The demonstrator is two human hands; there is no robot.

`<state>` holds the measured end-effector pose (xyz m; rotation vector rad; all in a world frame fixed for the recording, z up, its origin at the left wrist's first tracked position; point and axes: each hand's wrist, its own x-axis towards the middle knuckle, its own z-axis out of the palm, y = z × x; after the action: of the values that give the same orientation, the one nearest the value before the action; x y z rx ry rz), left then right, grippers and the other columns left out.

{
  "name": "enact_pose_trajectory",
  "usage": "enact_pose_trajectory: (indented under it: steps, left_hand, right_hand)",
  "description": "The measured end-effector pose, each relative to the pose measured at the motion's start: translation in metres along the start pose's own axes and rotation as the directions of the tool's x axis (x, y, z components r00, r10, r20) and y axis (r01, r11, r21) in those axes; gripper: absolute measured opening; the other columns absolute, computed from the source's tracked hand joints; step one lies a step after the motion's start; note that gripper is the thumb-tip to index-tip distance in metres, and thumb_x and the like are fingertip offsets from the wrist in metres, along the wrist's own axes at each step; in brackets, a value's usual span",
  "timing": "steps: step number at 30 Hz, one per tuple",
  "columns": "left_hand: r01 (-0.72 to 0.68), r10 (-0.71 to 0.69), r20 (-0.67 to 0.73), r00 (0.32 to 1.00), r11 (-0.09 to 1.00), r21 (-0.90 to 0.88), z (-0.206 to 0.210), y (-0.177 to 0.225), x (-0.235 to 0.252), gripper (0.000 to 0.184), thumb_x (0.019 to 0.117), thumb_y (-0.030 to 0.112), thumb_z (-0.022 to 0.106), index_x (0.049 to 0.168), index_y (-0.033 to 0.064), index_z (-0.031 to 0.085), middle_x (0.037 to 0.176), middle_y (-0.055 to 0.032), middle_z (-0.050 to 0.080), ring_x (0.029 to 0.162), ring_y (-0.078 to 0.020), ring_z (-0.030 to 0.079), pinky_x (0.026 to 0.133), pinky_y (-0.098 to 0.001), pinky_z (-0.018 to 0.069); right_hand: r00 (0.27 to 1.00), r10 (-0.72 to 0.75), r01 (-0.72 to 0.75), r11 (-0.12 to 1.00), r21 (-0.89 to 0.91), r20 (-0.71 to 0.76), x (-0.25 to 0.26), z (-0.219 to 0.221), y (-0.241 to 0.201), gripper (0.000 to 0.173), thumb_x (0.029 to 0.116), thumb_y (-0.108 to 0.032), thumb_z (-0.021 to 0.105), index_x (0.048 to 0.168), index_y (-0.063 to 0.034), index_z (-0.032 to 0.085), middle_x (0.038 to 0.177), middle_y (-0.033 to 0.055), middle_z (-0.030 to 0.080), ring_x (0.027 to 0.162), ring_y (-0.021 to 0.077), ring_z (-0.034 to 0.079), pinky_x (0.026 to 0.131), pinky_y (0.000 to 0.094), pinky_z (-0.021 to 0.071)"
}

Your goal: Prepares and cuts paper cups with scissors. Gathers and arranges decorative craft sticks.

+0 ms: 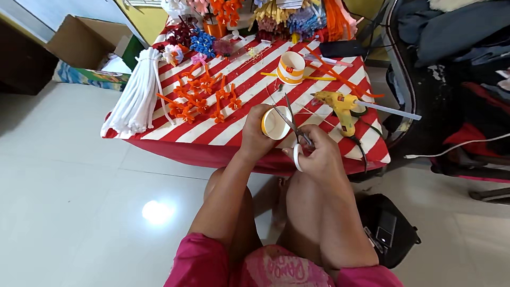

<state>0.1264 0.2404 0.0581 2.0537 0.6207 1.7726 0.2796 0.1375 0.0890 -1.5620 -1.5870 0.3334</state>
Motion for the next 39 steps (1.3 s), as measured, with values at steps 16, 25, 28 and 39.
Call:
enact_pose_trajectory:
  steps: [16,25,28,39]
  left_hand:
    - [0.086,-0.085,-0.005,0.996,0.995,0.057,-0.002,0.003,-0.002,0.056,0.0763,0.007,0.083,0.121,-0.0038,0.052,0.111,-0.0162,0.065,0.103,-0.0141,0.067,0.094,-0.0285,0.0557]
    - [0.182,-0.177,0.095,0.980,0.982,-0.046,-0.010,0.003,0.000,0.066,0.0708,0.006,0.087,0.122,-0.0022,0.047,0.111,-0.0127,0.065,0.103,-0.0102,0.067,0.094,-0.0262,0.0562]
    - [0.143,-0.138,0.114,0.984,0.989,-0.041,-0.008,0.001,0.000,0.063,0.0725,0.005,0.085,0.123,-0.0026,0.048,0.111,-0.0137,0.065,0.103,-0.0117,0.067,0.095,-0.0273,0.0561]
    - [0.158,-0.138,0.166,0.976,0.981,-0.111,-0.013,0.001,-0.001,0.064,0.0709,0.003,0.086,0.123,-0.0023,0.049,0.112,-0.0125,0.066,0.105,-0.0112,0.067,0.095,-0.0284,0.0567]
  right_hand:
    - [0.999,0.035,-0.035,0.999,0.008,-0.037,-0.001,0.005,-0.008,0.029,0.0860,-0.034,0.079,0.096,-0.0072,0.073,0.070,0.0004,0.063,0.059,0.0072,0.053,0.057,0.0273,0.0462]
    - [1.000,0.017,-0.016,0.997,0.073,-0.016,0.001,0.000,0.002,0.041,0.0822,-0.043,0.079,0.099,-0.0067,0.072,0.072,-0.0030,0.059,0.061,0.0021,0.049,0.057,0.0207,0.0432]
    - [0.999,0.038,-0.038,0.999,-0.015,-0.005,0.000,0.000,0.000,0.041,0.0829,-0.043,0.078,0.102,-0.0070,0.073,0.074,0.0006,0.061,0.064,0.0090,0.054,0.059,0.0297,0.0473]
    - [0.998,0.043,-0.041,0.997,-0.067,0.037,-0.001,-0.010,-0.003,0.032,0.0857,-0.040,0.077,0.094,-0.0091,0.074,0.070,0.0004,0.061,0.061,0.0099,0.052,0.058,0.0316,0.0446]
